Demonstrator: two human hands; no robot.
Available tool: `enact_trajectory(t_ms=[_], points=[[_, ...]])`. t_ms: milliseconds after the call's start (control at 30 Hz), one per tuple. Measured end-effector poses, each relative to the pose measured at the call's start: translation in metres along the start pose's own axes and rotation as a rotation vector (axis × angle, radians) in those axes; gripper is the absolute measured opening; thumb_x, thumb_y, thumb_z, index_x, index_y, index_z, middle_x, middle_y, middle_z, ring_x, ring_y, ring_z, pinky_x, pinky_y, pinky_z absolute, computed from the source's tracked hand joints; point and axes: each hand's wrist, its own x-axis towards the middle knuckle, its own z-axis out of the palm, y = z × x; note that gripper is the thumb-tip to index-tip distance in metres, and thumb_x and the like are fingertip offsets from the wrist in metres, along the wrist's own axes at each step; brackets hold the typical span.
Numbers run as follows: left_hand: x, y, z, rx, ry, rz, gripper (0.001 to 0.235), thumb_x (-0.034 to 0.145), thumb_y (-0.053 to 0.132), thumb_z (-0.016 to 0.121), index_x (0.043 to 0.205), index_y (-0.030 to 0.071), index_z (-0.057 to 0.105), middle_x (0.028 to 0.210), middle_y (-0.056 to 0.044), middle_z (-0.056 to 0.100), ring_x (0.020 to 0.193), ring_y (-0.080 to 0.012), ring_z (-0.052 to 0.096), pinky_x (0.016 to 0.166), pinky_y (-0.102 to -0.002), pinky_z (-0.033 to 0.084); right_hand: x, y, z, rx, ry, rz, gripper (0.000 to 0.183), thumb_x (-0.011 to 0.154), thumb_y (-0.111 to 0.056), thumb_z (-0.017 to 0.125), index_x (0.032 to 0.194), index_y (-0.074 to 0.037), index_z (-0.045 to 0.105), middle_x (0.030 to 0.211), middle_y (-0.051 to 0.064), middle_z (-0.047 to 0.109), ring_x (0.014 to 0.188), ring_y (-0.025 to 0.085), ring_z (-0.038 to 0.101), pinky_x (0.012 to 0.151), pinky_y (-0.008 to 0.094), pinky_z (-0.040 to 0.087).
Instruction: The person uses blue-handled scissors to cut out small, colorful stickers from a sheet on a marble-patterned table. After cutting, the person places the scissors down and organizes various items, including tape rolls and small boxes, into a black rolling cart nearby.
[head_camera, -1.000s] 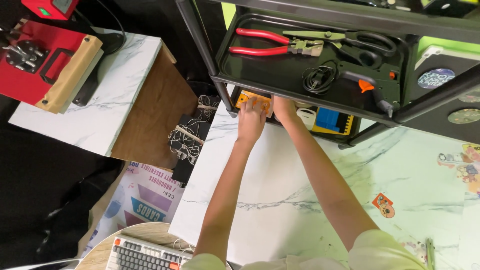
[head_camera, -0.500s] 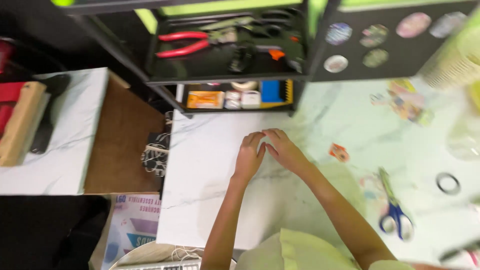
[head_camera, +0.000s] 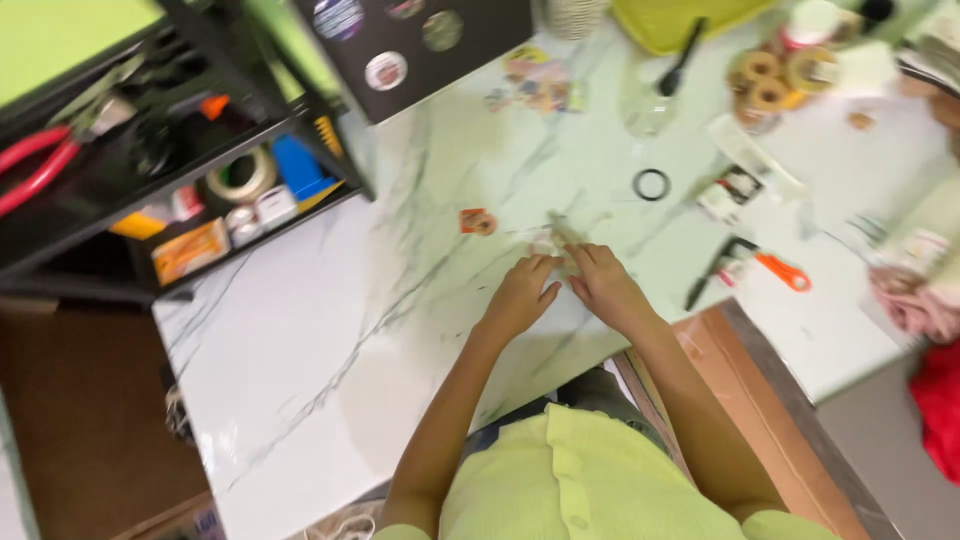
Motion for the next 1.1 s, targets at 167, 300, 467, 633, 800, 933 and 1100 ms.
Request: enact_trajectory(t_ms=[167, 300, 467, 633, 800, 933, 1100], points=[[0.041, 0.028, 0.066, 0.043, -0.106, 0.148, 0.042, 0.087, 0.013, 0.072, 0.126, 0.004, 0.062, 0.123, -0.016, 0.064, 0.113, -0.0375, 0.058, 0.099, -0.046, 0.047, -0.059, 0.057, -0.025, -0.218, -0.045, 0.126, 0.056, 0.08, -0.015, 0.075, 0.133, -0.005, 0.057, 0.131, 0.017, 0.058, 0.12, 0.037, 0.055, 0.097, 0.047, 0.048], [0.068, 0.054, 0.106, 0.119, -0.152, 0.177, 0.038, 0.086, 0.015, 0.073, 0.122, 0.004, 0.064, 0.122, -0.015, 0.064, 0.112, -0.0381, 0.058, 0.098, -0.046, 0.048, -0.099, 0.1, -0.045, -0.238, -0.012, 0.16, 0.061, 0.075, -0.014, 0.077, 0.132, -0.006, 0.058, 0.136, 0.018, 0.055, 0.125, 0.038, 0.052, 0.1, 0.049, 0.046], [0.106, 0.079, 0.154, 0.077, -0.185, 0.22, 0.034, 0.089, 0.014, 0.072, 0.121, 0.005, 0.066, 0.123, -0.014, 0.064, 0.114, -0.0361, 0.058, 0.099, -0.046, 0.049, -0.131, 0.138, -0.086, -0.247, 0.129, 0.26, 0.051, 0.083, -0.011, 0.075, 0.132, -0.008, 0.059, 0.139, 0.016, 0.055, 0.129, 0.037, 0.051, 0.107, 0.047, 0.045], [0.146, 0.101, 0.188, 0.058, -0.096, 0.296, 0.035, 0.087, 0.009, 0.073, 0.121, 0.005, 0.066, 0.126, -0.014, 0.061, 0.117, -0.0372, 0.056, 0.1, -0.046, 0.048, -0.144, 0.15, -0.126, -0.248, 0.167, 0.29, 0.053, 0.082, -0.012, 0.076, 0.132, -0.011, 0.061, 0.14, 0.015, 0.052, 0.131, 0.036, 0.049, 0.108, 0.05, 0.042], [0.17, 0.104, 0.219, 0.131, -0.037, 0.236, 0.038, 0.083, 0.004, 0.071, 0.12, 0.008, 0.068, 0.135, -0.012, 0.057, 0.127, -0.0367, 0.051, 0.105, -0.049, 0.045, -0.148, 0.167, -0.131, -0.295, 0.196, 0.197, 0.052, 0.08, -0.023, 0.08, 0.128, -0.012, 0.063, 0.144, 0.015, 0.052, 0.134, 0.037, 0.045, 0.108, 0.051, 0.037], [0.185, 0.096, 0.224, 0.269, 0.104, 0.24, 0.041, 0.079, 0.0, 0.07, 0.119, 0.009, 0.069, 0.142, -0.013, 0.052, 0.134, -0.0399, 0.045, 0.106, -0.053, 0.042, -0.14, 0.176, -0.132, -0.298, 0.222, 0.135, 0.044, 0.079, -0.026, 0.081, 0.116, -0.009, 0.064, 0.144, 0.013, 0.054, 0.132, 0.037, 0.047, 0.108, 0.051, 0.038], [0.196, 0.103, 0.213, 0.201, 0.128, 0.177, 0.042, 0.078, -0.002, 0.073, 0.116, 0.014, 0.071, 0.137, -0.011, 0.054, 0.121, -0.041, 0.048, 0.098, -0.05, 0.046, -0.13, 0.177, -0.125, -0.209, 0.118, -0.015, 0.042, 0.079, -0.025, 0.084, 0.112, -0.007, 0.064, 0.125, 0.01, 0.057, 0.116, 0.034, 0.053, 0.103, 0.046, 0.044]])
